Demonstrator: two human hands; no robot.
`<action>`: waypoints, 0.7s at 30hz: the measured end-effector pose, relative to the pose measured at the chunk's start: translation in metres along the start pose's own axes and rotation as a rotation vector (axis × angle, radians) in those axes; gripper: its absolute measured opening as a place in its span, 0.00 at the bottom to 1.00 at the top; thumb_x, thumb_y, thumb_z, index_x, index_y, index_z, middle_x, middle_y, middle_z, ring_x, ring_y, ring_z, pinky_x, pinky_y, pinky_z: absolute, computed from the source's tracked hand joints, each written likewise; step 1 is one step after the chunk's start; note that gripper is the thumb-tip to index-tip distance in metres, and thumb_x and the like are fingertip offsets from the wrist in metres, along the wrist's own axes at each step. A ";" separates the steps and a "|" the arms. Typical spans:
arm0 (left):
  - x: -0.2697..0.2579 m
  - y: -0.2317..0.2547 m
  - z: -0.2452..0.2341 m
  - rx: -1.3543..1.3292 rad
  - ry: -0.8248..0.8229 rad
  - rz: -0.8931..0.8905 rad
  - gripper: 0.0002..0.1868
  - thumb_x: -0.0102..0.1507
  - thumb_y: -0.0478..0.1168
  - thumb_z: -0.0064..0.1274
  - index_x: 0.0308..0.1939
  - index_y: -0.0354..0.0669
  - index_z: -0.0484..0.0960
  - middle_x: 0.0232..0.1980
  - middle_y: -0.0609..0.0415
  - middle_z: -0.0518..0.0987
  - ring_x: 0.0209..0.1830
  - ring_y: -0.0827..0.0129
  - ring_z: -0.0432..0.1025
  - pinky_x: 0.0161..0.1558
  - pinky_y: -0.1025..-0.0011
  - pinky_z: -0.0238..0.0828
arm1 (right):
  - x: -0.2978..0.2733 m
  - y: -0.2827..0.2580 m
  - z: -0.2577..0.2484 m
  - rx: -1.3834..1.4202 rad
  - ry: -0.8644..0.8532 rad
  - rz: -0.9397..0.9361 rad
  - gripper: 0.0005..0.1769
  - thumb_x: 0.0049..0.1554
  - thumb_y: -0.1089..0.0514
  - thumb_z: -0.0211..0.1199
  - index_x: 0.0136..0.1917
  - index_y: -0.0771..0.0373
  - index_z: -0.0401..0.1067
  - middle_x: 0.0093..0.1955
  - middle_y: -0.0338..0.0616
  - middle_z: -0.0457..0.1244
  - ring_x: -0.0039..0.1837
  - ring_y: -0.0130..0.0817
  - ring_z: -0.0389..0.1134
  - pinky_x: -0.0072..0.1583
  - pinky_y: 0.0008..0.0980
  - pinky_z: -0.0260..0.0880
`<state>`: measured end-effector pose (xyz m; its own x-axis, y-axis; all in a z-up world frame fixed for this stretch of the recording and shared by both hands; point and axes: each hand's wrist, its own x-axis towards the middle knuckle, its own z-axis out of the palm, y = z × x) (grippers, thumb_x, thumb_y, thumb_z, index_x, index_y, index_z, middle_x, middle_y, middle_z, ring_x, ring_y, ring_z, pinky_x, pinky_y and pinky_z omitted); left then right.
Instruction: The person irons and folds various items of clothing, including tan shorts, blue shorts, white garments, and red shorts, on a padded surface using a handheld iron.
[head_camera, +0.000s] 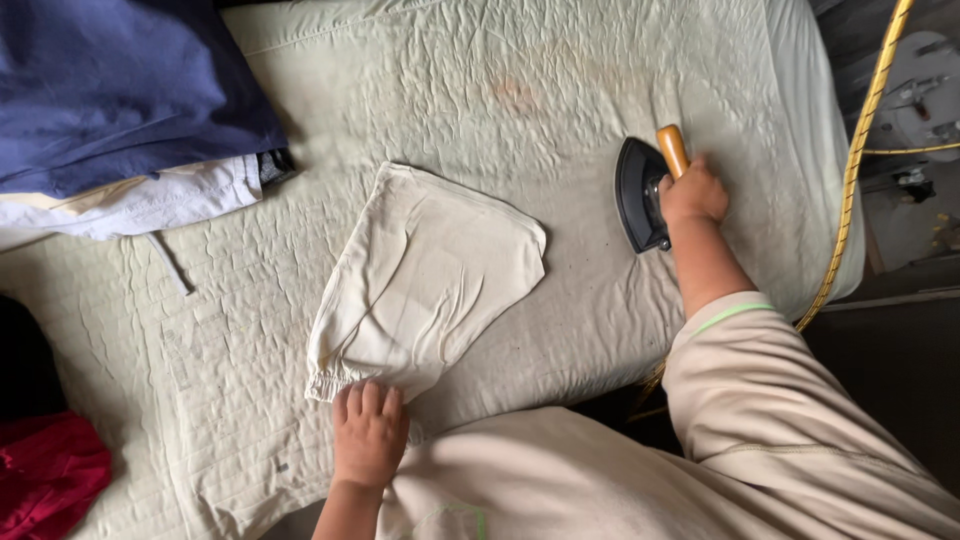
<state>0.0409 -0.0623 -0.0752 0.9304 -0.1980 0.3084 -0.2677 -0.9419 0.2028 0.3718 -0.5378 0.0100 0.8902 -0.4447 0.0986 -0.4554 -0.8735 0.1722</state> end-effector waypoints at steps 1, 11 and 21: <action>-0.003 0.000 0.000 0.000 -0.007 0.001 0.05 0.57 0.40 0.49 0.36 0.46 0.74 0.39 0.48 0.71 0.43 0.50 0.69 0.54 0.52 0.68 | -0.013 0.000 0.005 -0.001 -0.007 0.001 0.22 0.59 0.41 0.64 0.58 0.58 0.68 0.50 0.56 0.71 0.51 0.60 0.73 0.49 0.56 0.72; -0.003 -0.002 -0.024 0.013 0.064 0.018 0.05 0.62 0.38 0.49 0.41 0.47 0.78 0.36 0.52 0.72 0.42 0.54 0.71 0.52 0.53 0.70 | -0.194 -0.088 0.061 0.829 -0.201 -0.325 0.12 0.47 0.51 0.67 0.43 0.55 0.69 0.44 0.41 0.56 0.49 0.39 0.59 0.53 0.41 0.60; 0.087 0.004 -0.199 -0.778 -0.211 -0.649 0.24 0.51 0.40 0.61 0.51 0.49 0.76 0.43 0.60 0.84 0.37 0.72 0.78 0.38 0.72 0.75 | -0.149 -0.053 -0.173 1.267 -0.346 -0.059 0.28 0.50 0.68 0.70 0.58 0.59 0.59 0.43 0.56 0.70 0.34 0.37 0.69 0.26 0.29 0.64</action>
<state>0.0706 -0.0298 0.1370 0.9583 0.1717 -0.2283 0.2831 -0.4637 0.8396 0.2616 -0.3915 0.1559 0.9509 -0.2619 -0.1647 -0.2600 -0.3880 -0.8842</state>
